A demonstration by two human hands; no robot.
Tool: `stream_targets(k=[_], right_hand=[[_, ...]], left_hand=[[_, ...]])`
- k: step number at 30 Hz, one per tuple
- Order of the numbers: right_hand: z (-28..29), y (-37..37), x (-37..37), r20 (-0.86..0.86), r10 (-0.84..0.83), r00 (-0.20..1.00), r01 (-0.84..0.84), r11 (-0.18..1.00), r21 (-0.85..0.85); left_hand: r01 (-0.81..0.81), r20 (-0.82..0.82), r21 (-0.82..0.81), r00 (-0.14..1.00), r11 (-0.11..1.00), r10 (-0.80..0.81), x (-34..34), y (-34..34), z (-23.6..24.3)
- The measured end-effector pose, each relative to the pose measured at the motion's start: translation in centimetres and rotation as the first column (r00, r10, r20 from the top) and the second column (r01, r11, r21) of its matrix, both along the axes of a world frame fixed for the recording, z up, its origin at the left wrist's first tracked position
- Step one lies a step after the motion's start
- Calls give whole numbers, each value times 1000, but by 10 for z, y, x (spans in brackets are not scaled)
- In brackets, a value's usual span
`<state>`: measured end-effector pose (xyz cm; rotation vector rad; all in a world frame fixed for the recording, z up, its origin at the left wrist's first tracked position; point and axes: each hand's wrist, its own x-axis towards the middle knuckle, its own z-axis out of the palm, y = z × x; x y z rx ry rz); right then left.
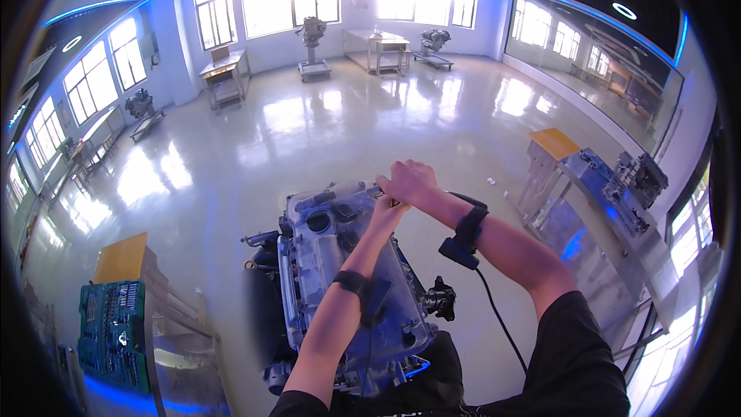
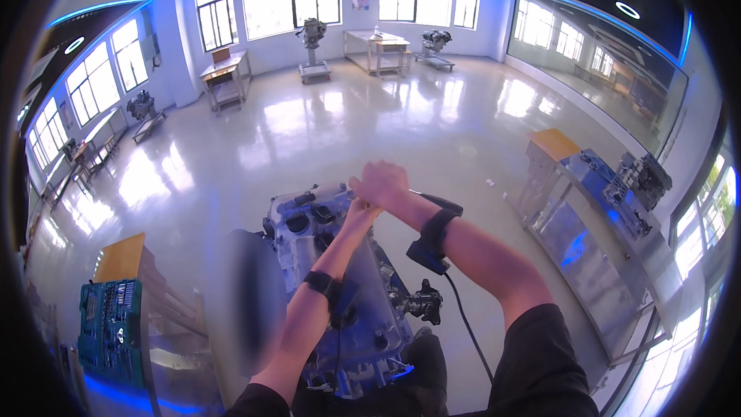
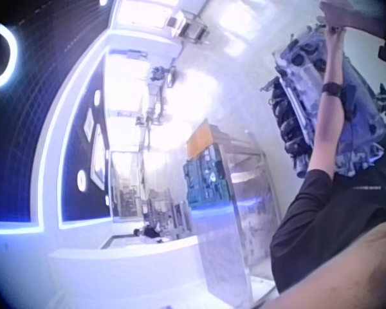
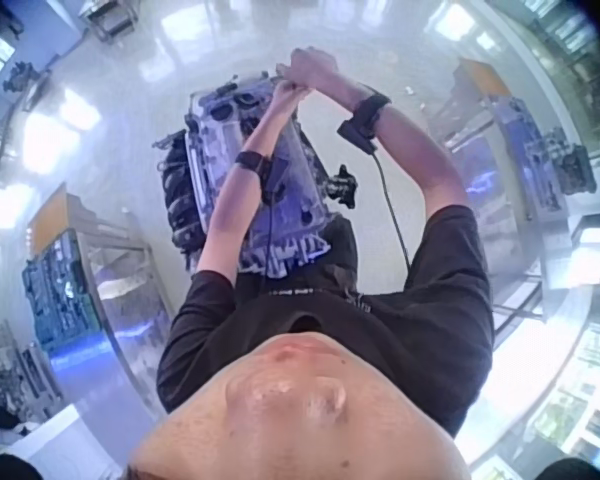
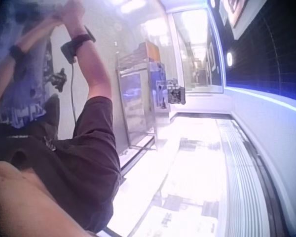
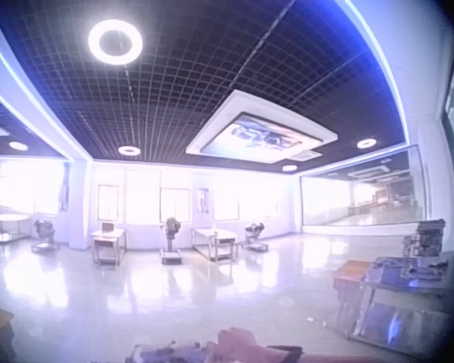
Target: Use a socket wrench and hands to manipulate components on top of an engine assembly.
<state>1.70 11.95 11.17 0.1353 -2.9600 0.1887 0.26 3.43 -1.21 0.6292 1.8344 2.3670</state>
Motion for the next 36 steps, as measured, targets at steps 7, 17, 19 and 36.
stream_targets(k=[7,17,19,36], right_hand=[[-9,-14,1,-88,25,996,-22,999,39],[-12,5,-26,-209,631,747,-584,773,247],[-13,0,-26,-223,625,748,-577,779,248],[-13,-19,-1,-193,60,979,-27,985,169]], left_hand=[[-308,-64,-172,951,936,301,-16,10,0],[-151,-52,-124,988,981,146,-33,0,-27],[-77,-13,-92,997,993,76,-34,-7,-30],[-404,-290,-58,882,913,372,-15,-14,-7]])
